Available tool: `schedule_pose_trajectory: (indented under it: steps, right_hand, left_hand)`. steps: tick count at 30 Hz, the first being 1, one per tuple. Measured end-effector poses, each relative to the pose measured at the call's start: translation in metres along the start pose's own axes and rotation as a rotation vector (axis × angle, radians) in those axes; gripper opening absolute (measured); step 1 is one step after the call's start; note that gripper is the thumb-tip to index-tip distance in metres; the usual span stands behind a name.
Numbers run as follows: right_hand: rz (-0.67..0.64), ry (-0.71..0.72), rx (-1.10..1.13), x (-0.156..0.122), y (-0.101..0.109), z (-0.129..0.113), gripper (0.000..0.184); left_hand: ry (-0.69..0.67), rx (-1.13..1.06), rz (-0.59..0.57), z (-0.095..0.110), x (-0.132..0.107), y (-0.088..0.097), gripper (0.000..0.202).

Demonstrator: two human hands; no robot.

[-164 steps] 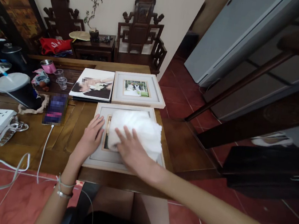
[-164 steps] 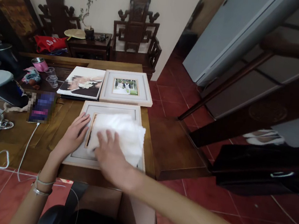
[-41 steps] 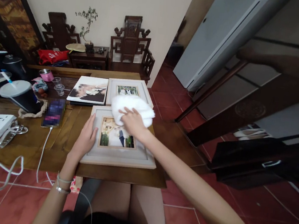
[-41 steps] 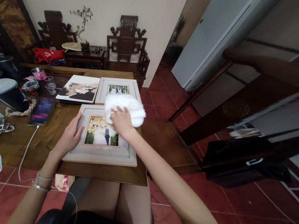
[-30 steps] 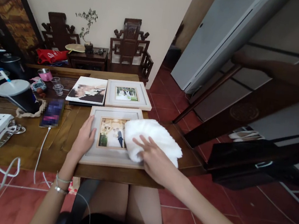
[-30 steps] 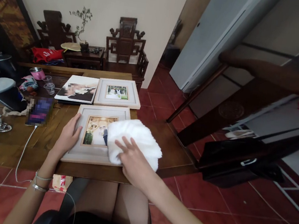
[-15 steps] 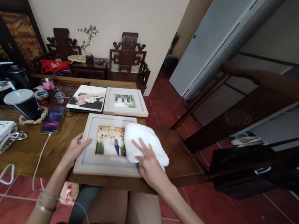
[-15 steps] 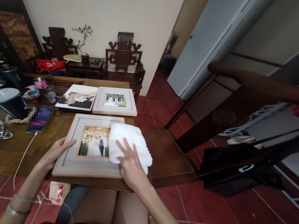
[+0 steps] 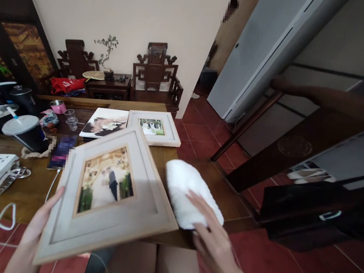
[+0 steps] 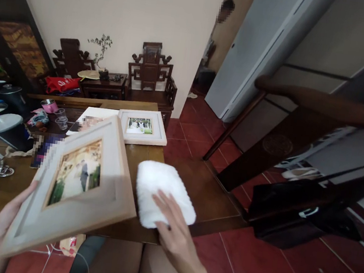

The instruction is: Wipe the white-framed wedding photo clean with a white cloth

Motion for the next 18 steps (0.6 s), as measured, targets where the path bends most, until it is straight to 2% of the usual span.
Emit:
schedule_pose_trajectory:
  steps: [1,3,5,6,9,11,14,18]
  right_hand:
    - [-0.067,0.011,0.067,0.003,-0.005,-0.007,0.035]
    - [-0.240,-0.040,0.264,0.010,-0.013,-0.016,0.028]
    - [-0.334,-0.242,0.525,0.020,-0.013,-0.017,0.015]
    - [-0.306,-0.389,0.674,0.026,-0.010,-0.014,0.013]
    - [-0.108,-0.804,1.091,0.051,0.004,-0.002,0.035]
    - [-0.031,-0.985,1.200,0.065,0.009,0.007,0.042]
    - [0.053,-1.113,1.108,0.072,0.010,0.023,0.049]
    - [0.177,-1.121,1.060,0.062,0.010,0.049,0.054]
  left_hand:
    - [0.003,-0.011,0.000,0.006,0.000,-0.002,0.038]
    - [-0.008,-0.046,-0.073,0.016,0.005,-0.011,0.041]
    - [-0.046,-0.072,-0.164,0.024,0.015,-0.024,0.042]
    - [-0.075,-0.081,-0.200,0.026,0.022,-0.031,0.042]
    - [-0.120,-0.076,-0.355,0.029,0.044,-0.060,0.044]
    - [-0.135,-0.044,-0.468,0.026,0.057,-0.085,0.045]
    - [-0.188,-0.006,-0.597,0.022,0.067,-0.124,0.042]
    - [0.007,-0.001,-0.763,0.017,0.078,-0.166,0.043]
Point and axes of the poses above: each hand's wrist, its own x-axis towards the middle knuckle, its own y-axis out of the back of the hand, z = x × y, the point moved 2 cm from there along x, towards the middle knuckle, and after that the axes turned 9 degrees about -x, right-handed, at the moved point
